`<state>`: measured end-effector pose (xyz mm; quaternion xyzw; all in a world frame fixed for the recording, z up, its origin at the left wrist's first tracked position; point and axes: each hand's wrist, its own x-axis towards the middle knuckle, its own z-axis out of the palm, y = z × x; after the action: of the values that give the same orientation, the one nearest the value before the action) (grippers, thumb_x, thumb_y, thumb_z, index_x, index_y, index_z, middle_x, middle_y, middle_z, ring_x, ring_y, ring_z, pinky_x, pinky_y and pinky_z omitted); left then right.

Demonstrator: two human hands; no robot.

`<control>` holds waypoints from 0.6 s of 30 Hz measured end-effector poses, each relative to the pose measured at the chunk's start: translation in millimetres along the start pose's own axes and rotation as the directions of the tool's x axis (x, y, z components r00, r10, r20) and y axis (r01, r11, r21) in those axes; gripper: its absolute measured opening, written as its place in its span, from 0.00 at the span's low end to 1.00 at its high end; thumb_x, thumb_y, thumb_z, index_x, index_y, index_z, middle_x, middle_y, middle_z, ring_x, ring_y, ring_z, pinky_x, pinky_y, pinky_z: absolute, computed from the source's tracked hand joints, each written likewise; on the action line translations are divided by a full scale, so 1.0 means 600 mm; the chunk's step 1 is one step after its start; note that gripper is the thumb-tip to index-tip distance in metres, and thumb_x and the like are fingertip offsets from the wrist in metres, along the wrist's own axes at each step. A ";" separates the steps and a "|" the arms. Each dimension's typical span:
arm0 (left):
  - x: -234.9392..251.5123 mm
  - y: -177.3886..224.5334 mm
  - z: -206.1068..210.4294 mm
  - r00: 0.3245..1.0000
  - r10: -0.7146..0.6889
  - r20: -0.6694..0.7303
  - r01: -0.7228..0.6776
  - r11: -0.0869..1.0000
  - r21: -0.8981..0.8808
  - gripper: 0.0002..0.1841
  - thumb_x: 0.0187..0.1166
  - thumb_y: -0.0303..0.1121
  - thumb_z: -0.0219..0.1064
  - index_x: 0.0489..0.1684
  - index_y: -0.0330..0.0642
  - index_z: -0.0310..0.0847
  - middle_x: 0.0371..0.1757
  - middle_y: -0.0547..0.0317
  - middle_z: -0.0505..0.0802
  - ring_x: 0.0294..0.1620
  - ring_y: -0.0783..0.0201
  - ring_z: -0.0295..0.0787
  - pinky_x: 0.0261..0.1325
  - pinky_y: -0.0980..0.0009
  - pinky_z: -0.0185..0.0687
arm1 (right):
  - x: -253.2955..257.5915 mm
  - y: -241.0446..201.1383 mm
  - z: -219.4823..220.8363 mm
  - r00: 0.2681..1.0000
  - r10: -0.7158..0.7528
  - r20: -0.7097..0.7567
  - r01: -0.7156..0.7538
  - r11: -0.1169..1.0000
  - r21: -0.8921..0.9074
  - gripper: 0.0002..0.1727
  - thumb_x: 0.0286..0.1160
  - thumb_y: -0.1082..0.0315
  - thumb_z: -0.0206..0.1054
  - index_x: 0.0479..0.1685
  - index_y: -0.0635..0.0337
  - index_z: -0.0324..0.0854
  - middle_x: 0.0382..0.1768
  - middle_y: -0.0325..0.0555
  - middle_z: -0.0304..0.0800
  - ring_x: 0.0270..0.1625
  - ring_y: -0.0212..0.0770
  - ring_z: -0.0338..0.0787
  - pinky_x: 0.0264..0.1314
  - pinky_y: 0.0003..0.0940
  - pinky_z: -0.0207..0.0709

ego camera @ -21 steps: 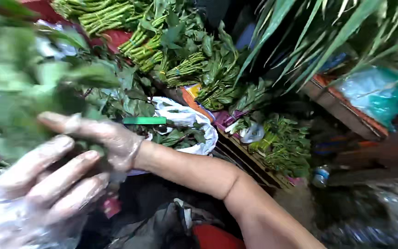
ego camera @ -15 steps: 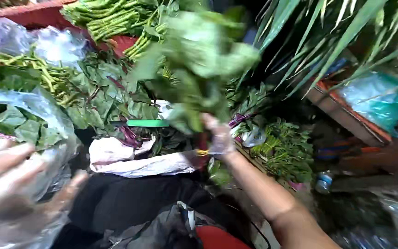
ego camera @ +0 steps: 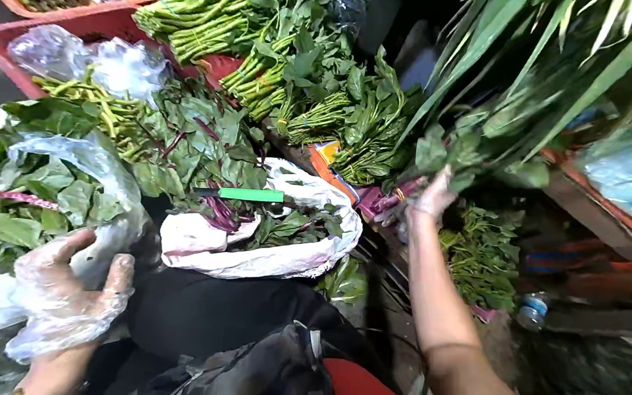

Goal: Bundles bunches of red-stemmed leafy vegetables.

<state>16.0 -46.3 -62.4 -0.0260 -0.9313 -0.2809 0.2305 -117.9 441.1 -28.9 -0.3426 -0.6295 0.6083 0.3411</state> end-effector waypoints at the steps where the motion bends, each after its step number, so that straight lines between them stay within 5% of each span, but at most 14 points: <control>1: -0.002 -0.006 -0.002 1.000 -0.010 0.001 0.010 1.000 0.006 0.37 0.76 0.48 0.63 0.69 0.16 0.68 0.65 0.14 0.80 0.68 0.26 0.77 0.77 0.42 0.67 | 0.025 0.004 0.015 0.999 0.022 0.034 -0.018 0.993 -0.117 0.36 0.89 0.47 0.57 0.85 0.63 0.60 0.62 0.55 0.82 0.53 0.41 0.87 0.57 0.38 0.84; 3: -0.008 -0.015 -0.009 0.999 -0.032 0.030 0.031 0.999 0.020 0.39 0.76 0.50 0.63 0.70 0.17 0.67 0.65 0.15 0.80 0.68 0.27 0.78 0.77 0.43 0.67 | 0.072 0.025 0.020 0.989 0.101 0.107 -0.055 0.928 -0.368 0.41 0.80 0.45 0.67 0.83 0.66 0.65 0.73 0.65 0.77 0.72 0.54 0.81 0.74 0.54 0.75; 6: -0.015 -0.020 -0.015 0.993 -0.064 0.096 0.064 0.998 0.008 0.38 0.75 0.49 0.61 0.70 0.16 0.67 0.65 0.15 0.80 0.67 0.29 0.78 0.77 0.44 0.68 | 0.127 0.046 -0.005 0.965 0.170 0.198 -0.010 0.782 -0.623 0.36 0.75 0.52 0.73 0.76 0.68 0.73 0.69 0.72 0.79 0.70 0.65 0.82 0.69 0.66 0.76; 9: -0.002 -0.001 -0.026 0.990 -0.062 0.129 0.059 0.998 0.022 0.36 0.77 0.47 0.61 0.69 0.16 0.69 0.65 0.13 0.80 0.68 0.24 0.77 0.78 0.41 0.66 | 0.166 0.032 -0.023 0.936 0.271 0.226 -0.077 0.781 -0.619 0.33 0.82 0.55 0.68 0.81 0.61 0.67 0.66 0.62 0.80 0.52 0.50 0.85 0.52 0.49 0.82; 13: 0.027 0.050 -0.007 0.960 0.110 0.256 -0.105 0.994 -0.031 0.34 0.80 0.50 0.61 0.66 0.21 0.75 0.61 0.21 0.85 0.64 0.27 0.81 0.71 0.35 0.70 | 0.181 0.034 -0.010 0.920 0.278 0.277 -0.082 0.825 -0.559 0.37 0.80 0.59 0.71 0.85 0.61 0.61 0.72 0.63 0.75 0.55 0.49 0.86 0.53 0.44 0.84; 15: 0.040 0.091 0.021 0.884 0.179 0.432 -0.170 0.984 -0.061 0.33 0.79 0.56 0.61 0.67 0.33 0.81 0.63 0.36 0.90 0.66 0.35 0.85 0.71 0.30 0.69 | 0.168 0.030 -0.011 0.919 0.244 0.309 -0.075 0.879 -0.471 0.35 0.82 0.59 0.69 0.85 0.60 0.62 0.70 0.59 0.77 0.47 0.44 0.88 0.46 0.39 0.87; 18: 0.065 0.164 0.049 0.609 0.052 0.791 -0.147 0.988 0.048 0.34 0.75 0.57 0.69 0.79 0.48 0.77 0.72 0.41 0.86 0.77 0.36 0.77 0.83 0.26 0.47 | 0.140 0.010 -0.042 0.893 0.233 0.385 -0.067 0.914 -0.399 0.31 0.87 0.59 0.61 0.85 0.59 0.59 0.69 0.55 0.76 0.53 0.42 0.90 0.50 0.38 0.88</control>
<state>-13.8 48.9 -16.7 -0.1858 -0.9486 -0.1771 -0.1849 -141.1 525.7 -32.9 -0.3091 -0.7642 0.5611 0.0749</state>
